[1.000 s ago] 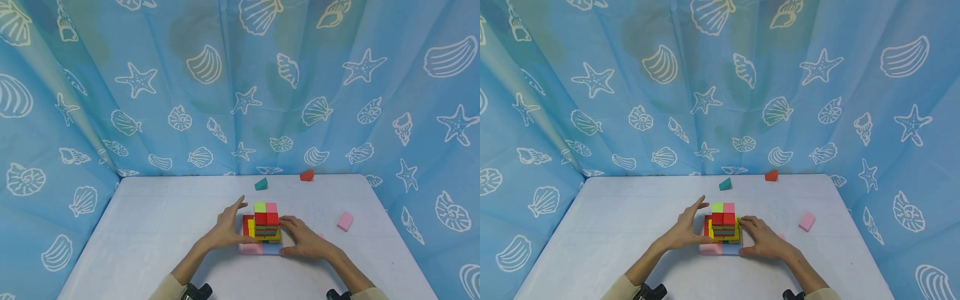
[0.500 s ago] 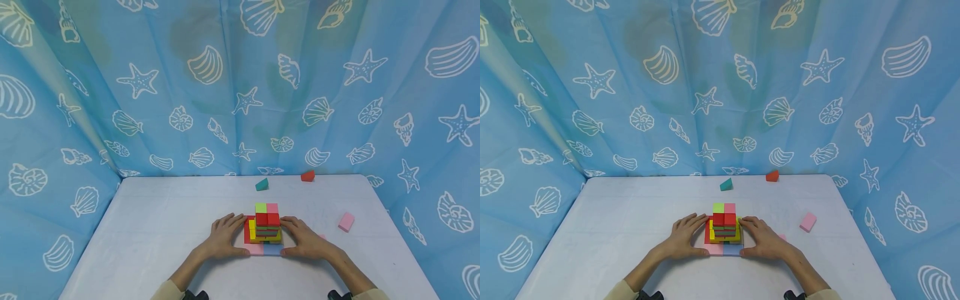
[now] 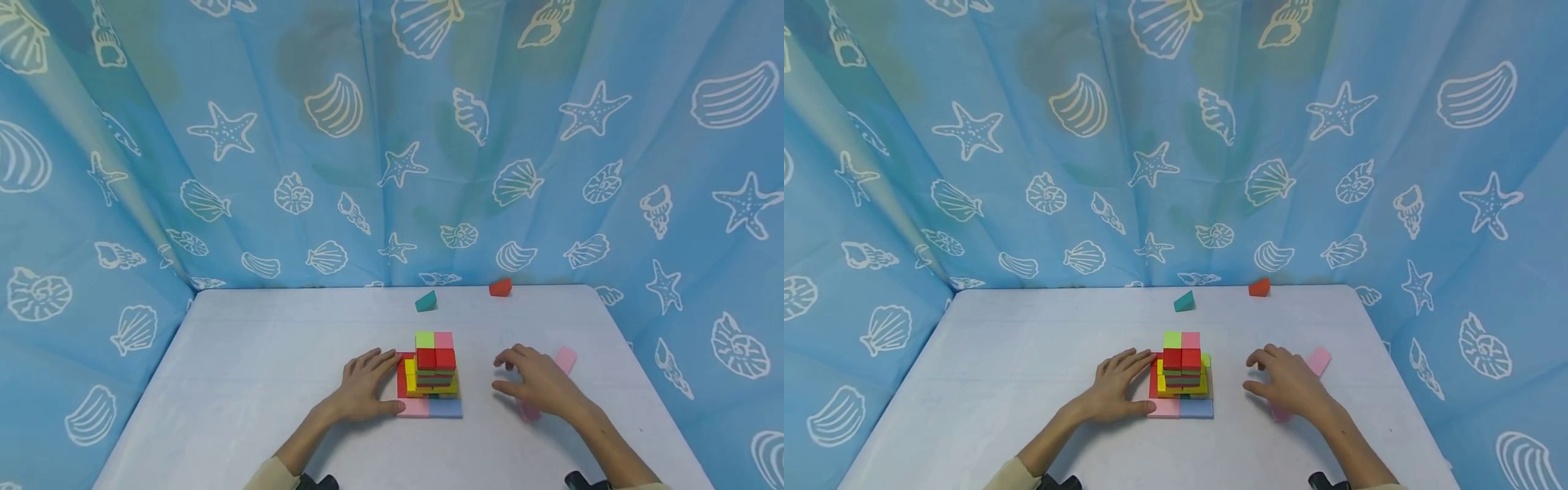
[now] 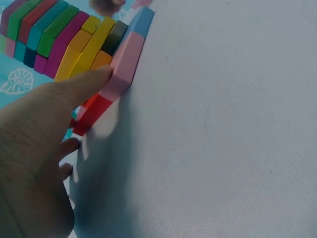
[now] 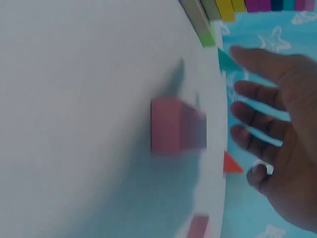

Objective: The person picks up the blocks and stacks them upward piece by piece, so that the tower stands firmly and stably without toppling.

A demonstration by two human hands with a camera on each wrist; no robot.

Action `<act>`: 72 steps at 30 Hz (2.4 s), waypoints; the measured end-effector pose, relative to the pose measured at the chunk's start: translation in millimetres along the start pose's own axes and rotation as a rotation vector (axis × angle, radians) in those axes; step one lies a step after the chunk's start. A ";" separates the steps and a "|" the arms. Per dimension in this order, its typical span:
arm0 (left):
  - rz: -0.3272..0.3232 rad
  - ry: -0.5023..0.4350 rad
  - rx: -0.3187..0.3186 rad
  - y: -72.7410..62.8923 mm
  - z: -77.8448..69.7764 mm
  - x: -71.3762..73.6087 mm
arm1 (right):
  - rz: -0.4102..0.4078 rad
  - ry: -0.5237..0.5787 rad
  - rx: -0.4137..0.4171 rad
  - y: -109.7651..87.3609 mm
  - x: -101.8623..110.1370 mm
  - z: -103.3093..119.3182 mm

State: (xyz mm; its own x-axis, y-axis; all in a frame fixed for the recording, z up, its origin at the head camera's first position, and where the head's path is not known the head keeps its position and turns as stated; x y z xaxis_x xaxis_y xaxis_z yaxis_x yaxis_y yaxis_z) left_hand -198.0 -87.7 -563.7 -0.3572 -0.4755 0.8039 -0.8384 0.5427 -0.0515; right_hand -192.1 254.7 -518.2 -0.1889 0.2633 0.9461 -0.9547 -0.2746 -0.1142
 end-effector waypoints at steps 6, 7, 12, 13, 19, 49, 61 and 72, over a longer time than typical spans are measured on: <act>0.000 -0.009 -0.007 -1.1 -3.2 3.8 | 0.098 0.007 -0.176 -18.9 1.0 -22.8; -0.002 -0.015 -0.007 -1.5 -3.7 4.6 | 0.113 0.022 -0.187 -21.0 0.4 -24.9; -0.003 -0.015 -0.001 -2.6 -3.6 5.5 | 0.151 0.087 -0.204 -26.6 -5.3 -31.6; -0.004 -0.015 -0.002 -2.6 -3.2 5.2 | 0.150 0.094 -0.196 -26.7 -6.3 -32.3; -0.014 -0.019 -0.005 -2.7 -1.0 3.2 | 0.107 0.087 -0.120 -24.0 -7.1 -30.7; -0.029 -0.019 -0.021 -3.7 -1.2 1.0 | -0.374 0.318 0.281 10.2 57.8 100.0; -0.047 -0.024 -0.037 -4.3 2.5 -0.9 | -0.348 0.307 0.298 19.4 49.1 118.1; -0.049 -0.023 -0.041 -4.5 2.5 -0.7 | -0.329 0.284 0.300 21.8 48.1 119.1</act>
State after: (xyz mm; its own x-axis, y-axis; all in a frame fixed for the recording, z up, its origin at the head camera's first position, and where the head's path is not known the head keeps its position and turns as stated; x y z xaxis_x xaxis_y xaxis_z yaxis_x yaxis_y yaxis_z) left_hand -194.9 -91.6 -565.6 -0.3259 -0.5181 0.7908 -0.8376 0.5461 0.0126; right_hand -194.6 151.2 -439.1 0.0150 0.6086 0.7933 -0.8744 -0.3769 0.3057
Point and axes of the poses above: each hand's wrist, its own y-axis towards the middle knuckle, its own x-axis out of the back of the hand, z = x × y, the point moved 3 cm from there along y, towards the middle knuckle, and after that the axes turned 6 degrees about -y, right-handed, at the moved point
